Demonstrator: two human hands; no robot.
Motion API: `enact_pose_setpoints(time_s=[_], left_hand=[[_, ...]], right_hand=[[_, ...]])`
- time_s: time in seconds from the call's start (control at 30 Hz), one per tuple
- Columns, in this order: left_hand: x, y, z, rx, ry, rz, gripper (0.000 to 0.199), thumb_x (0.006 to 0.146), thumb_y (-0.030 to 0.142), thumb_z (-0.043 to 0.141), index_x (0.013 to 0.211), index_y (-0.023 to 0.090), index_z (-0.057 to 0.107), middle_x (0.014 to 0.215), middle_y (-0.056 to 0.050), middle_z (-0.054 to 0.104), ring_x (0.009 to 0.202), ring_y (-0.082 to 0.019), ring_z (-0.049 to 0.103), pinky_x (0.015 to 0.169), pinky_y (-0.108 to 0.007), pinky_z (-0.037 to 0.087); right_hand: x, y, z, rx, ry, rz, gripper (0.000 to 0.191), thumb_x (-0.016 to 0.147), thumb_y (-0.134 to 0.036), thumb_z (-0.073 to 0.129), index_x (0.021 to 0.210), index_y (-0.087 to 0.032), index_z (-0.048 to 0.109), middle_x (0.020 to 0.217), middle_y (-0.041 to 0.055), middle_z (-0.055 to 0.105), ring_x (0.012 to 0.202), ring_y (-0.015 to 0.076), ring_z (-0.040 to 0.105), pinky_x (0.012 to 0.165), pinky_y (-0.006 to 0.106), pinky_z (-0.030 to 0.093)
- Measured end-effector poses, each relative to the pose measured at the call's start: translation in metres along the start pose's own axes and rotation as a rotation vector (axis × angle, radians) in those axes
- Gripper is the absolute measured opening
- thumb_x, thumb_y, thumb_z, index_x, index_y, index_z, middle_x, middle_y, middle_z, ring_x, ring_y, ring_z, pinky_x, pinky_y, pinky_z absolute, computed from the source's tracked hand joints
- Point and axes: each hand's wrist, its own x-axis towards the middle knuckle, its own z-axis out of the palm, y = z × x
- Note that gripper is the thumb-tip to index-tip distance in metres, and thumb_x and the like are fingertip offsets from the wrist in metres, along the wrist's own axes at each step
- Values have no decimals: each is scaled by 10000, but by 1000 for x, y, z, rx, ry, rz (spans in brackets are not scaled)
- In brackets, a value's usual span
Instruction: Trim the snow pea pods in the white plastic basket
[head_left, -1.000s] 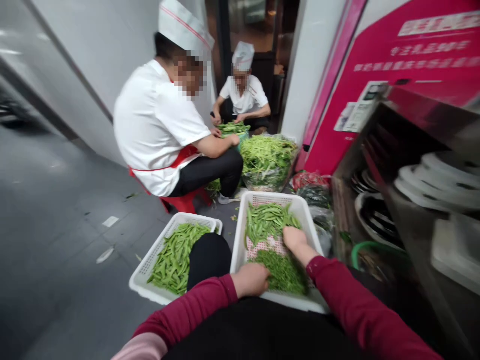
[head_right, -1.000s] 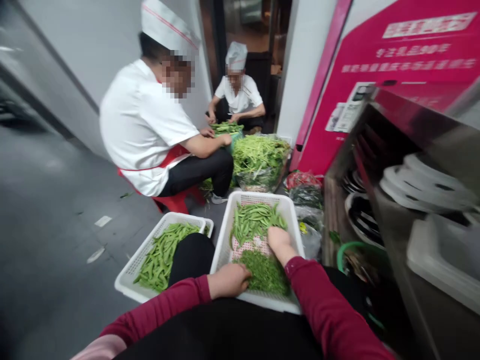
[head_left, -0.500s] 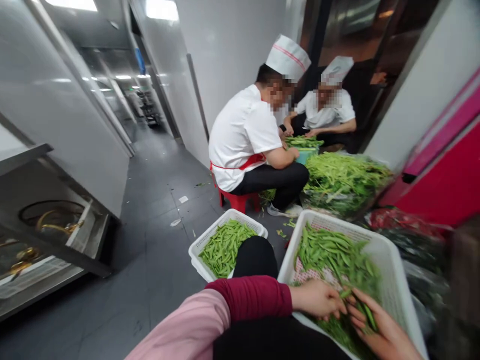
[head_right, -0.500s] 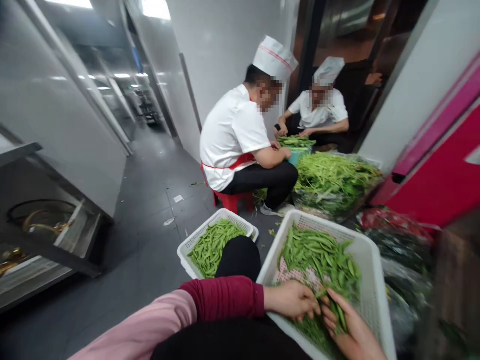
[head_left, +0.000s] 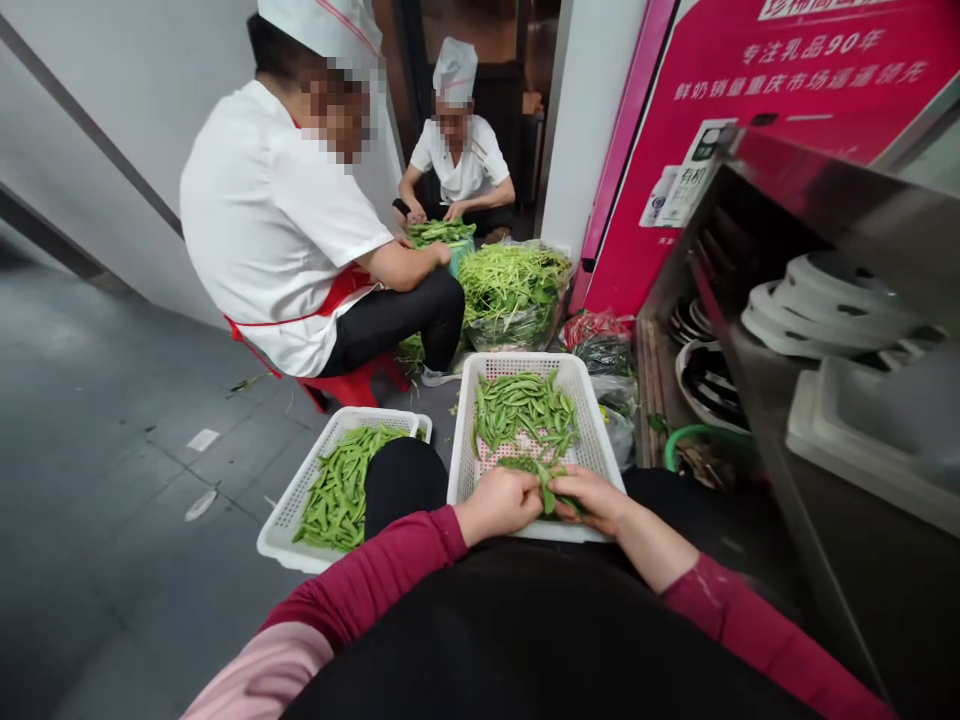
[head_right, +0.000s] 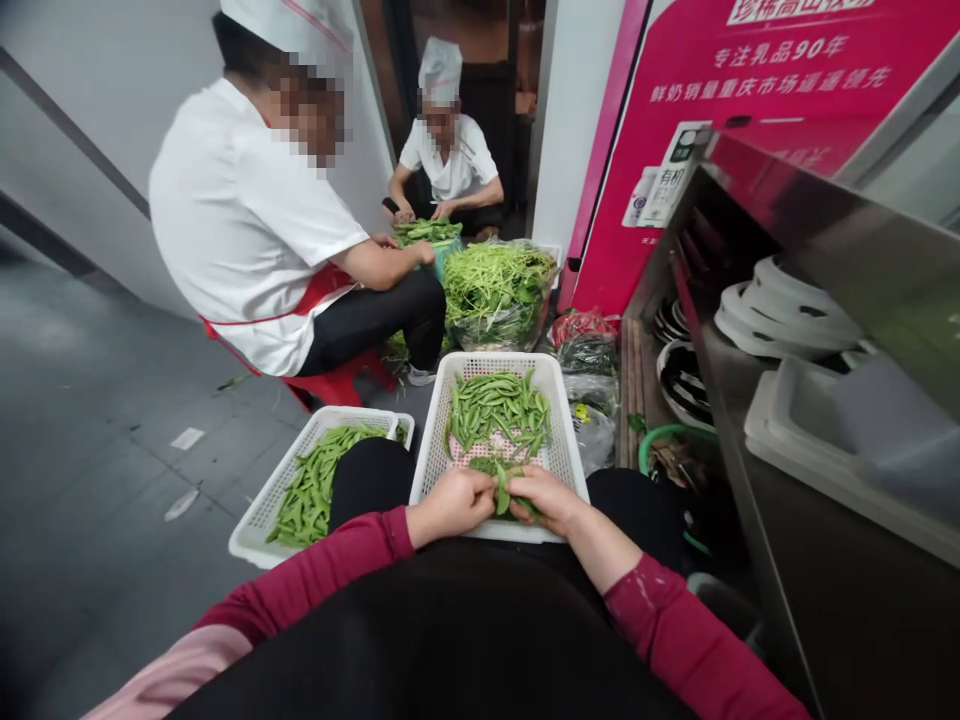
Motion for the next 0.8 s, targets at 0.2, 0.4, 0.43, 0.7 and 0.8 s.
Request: enact_pose_setpoints(time_s=[0.2,0.4,0.43,0.7,0.8], left_hand=[[11,-23,-28,137,140,-263,285,805,191,345,952,159,588,840,-48,588,764,-142,539,703,-232,397],[-2,2,-19,320,-173,195,293,839,270,369,1096,212,498,994,-66,521,859,-167,542,731,-252,420],[-3,5,-17,351,-216,239,257,844,256,354,1016,189,531,926,-71,539,829,-172,549,719,-258,423],[2,-3,-24,146,-463,238,115,681,216,499,577,168,490,525,-16,501,548,-142,499,580,-253,410],[8,-6,-23,-373,-449,54,172,690,213,417,527,171,383,444,41,350,424,-78,366,467,-204,342]], right_hand=[[-21,-9,-8,-4,-134,42,259,671,-202,545,886,-87,633,535,-22,514,332,24,324,339,172,235],[-15,0,-13,-14,-177,103,289,673,-239,515,883,-87,642,579,-9,530,332,29,337,321,176,230],[-14,1,-13,-38,-187,118,295,679,-256,509,883,-89,642,583,-10,527,335,31,337,323,178,229],[-8,-13,3,-1023,-61,-126,205,563,-336,684,661,-165,628,537,-56,492,491,79,398,472,204,275],[-4,-13,14,-1066,57,-332,188,678,-334,594,594,-169,562,540,-51,474,547,91,417,527,209,299]])
